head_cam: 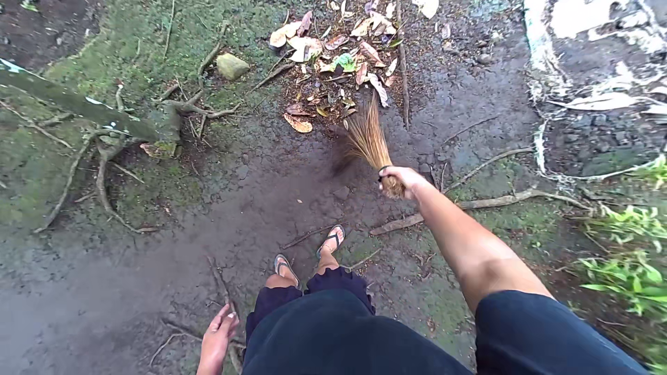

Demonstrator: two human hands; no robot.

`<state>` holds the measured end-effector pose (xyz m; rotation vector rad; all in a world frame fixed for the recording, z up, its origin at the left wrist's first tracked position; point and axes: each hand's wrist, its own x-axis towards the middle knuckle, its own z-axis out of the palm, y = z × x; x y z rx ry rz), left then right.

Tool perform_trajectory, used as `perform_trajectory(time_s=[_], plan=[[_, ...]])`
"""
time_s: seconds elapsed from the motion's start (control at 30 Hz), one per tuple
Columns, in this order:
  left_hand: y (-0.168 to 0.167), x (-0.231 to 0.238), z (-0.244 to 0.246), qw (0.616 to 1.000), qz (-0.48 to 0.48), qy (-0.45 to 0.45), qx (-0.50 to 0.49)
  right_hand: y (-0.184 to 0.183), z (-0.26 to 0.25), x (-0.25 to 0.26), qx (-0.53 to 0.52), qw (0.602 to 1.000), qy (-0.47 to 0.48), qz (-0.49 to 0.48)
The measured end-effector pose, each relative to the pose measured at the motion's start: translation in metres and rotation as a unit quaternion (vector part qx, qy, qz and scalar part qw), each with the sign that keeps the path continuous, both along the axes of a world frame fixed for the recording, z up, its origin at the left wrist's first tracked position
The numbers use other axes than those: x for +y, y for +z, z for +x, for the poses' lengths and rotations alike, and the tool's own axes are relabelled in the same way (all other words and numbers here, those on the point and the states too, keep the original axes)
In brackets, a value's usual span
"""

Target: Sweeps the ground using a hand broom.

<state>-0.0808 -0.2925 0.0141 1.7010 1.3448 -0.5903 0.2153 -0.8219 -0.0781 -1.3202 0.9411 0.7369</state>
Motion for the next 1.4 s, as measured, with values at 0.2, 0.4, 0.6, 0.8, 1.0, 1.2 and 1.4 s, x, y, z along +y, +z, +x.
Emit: perform_trajectory(time_s=[0.2,0.4,0.6,0.8,1.0,1.2,1.4], plan=[[-0.008,-0.007,0.011,1.000,-0.009,-0.020,0.010,0.031,-0.136,0.047,0.059,0.981,-0.027,0.181],[-0.026,-0.010,0.054,0.996,-0.027,-0.084,0.016,0.029,-0.143,0.019,0.199,0.944,-0.145,0.218],[-0.025,-0.010,0.120,0.990,-0.027,-0.136,0.002,0.019,-0.059,-0.038,0.048,0.989,-0.141,0.021],[-0.056,-0.019,0.185,0.981,-0.042,-0.179,0.059,0.040,-0.131,0.001,-0.109,0.903,-0.348,0.227],[-0.072,-0.039,0.304,0.953,-0.087,-0.273,0.102,0.054,-0.134,0.044,-0.027,0.924,-0.375,0.073],[-0.038,-0.072,0.440,0.956,-0.110,-0.270,0.032,0.086,-0.077,0.115,0.073,0.688,-0.704,0.158],[-0.024,-0.050,0.470,0.954,-0.104,-0.279,0.041,0.021,0.061,0.114,0.091,0.690,-0.695,0.182]])
